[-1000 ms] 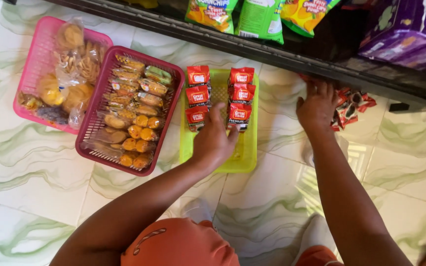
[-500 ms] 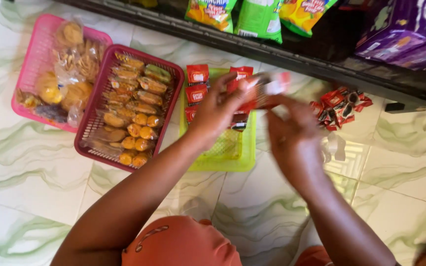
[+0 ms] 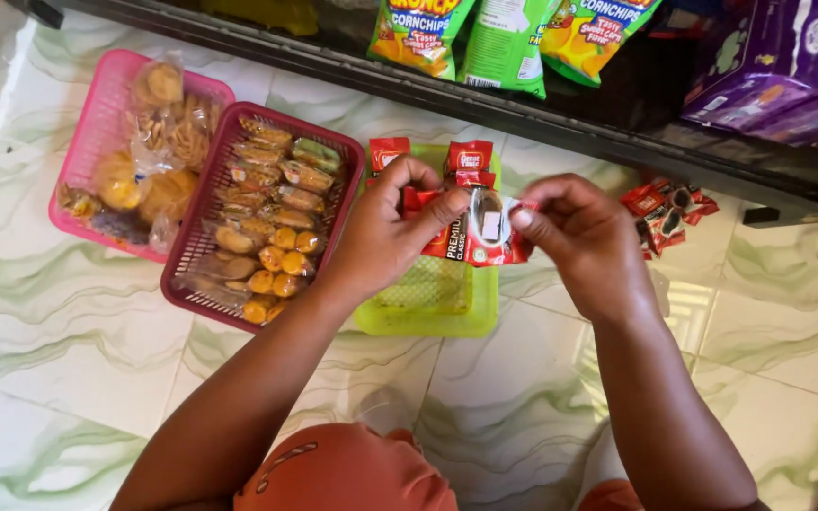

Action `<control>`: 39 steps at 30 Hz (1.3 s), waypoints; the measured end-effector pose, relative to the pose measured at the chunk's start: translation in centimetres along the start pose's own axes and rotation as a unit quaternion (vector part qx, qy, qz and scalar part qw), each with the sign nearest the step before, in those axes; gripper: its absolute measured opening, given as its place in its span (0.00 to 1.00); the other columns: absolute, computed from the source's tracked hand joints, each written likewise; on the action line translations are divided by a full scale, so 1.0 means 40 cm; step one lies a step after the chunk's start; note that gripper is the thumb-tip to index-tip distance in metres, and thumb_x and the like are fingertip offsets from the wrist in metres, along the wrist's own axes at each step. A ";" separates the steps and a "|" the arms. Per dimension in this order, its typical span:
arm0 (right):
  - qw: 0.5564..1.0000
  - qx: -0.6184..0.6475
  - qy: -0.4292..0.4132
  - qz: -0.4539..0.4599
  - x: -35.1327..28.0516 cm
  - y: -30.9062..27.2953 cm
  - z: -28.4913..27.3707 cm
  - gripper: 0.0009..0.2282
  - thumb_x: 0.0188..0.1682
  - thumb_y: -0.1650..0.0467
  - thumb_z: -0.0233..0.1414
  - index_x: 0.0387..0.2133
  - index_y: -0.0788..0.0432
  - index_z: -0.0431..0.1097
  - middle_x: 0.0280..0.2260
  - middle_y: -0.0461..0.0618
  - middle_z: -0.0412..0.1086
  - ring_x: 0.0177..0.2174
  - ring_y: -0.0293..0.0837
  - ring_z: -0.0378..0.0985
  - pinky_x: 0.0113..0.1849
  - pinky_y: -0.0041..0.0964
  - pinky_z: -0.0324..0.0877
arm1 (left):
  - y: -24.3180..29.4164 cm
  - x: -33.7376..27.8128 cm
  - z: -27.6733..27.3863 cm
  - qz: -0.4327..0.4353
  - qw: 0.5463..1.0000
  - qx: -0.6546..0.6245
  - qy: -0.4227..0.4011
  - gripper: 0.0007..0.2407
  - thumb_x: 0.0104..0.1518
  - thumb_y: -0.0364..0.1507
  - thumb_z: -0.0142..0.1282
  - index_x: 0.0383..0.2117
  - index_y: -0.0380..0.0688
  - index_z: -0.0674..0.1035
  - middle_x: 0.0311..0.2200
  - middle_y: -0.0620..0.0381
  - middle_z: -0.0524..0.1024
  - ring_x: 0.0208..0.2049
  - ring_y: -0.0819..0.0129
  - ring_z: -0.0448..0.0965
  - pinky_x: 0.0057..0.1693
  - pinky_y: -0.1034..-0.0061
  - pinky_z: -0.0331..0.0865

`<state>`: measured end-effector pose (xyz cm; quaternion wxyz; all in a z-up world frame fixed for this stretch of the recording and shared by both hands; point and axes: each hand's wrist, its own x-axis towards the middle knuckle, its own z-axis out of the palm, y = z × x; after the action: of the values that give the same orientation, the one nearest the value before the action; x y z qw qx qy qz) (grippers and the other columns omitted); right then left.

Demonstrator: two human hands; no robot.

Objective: Organizing and restocking coffee packets on grocery store shelves.

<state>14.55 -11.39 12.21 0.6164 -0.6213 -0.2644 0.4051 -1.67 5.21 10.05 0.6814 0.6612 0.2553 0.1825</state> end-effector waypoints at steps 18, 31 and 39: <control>0.996 -0.076 -0.046 0.033 -0.011 -0.023 0.016 0.27 0.46 0.80 0.59 0.62 0.64 0.61 0.47 0.54 0.74 0.43 0.40 0.78 0.44 0.36 0.76 | -0.006 0.015 -0.019 -0.146 0.923 -0.343 -0.094 0.15 0.59 0.40 0.58 0.48 0.53 0.72 0.46 0.57 0.76 0.41 0.69 0.84 0.42 0.64 0.83; 0.992 0.052 0.039 -0.107 -0.022 0.023 0.032 0.07 0.53 0.81 0.53 0.40 0.65 0.64 0.56 0.59 0.66 0.47 0.46 0.77 0.45 0.44 0.80 | 0.035 -0.033 0.009 0.034 0.987 -0.154 -0.018 0.07 0.63 0.18 0.55 0.43 0.37 0.71 0.44 0.52 0.73 0.42 0.70 0.82 0.46 0.73 0.84; 0.981 -0.050 0.025 -0.187 -0.010 0.036 0.019 0.08 0.54 0.80 0.58 0.43 0.68 0.66 0.58 0.56 0.62 0.57 0.46 0.71 0.56 0.44 0.75 | 0.012 -0.012 -0.011 -0.007 0.966 -0.258 -0.019 0.08 0.63 0.17 0.50 0.46 0.38 0.73 0.46 0.56 0.73 0.47 0.72 0.78 0.55 0.70 0.81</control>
<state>13.47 -11.46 10.94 0.6562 -0.6007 -0.3802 0.2531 -2.25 5.33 10.57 0.8346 0.4648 0.1915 0.2250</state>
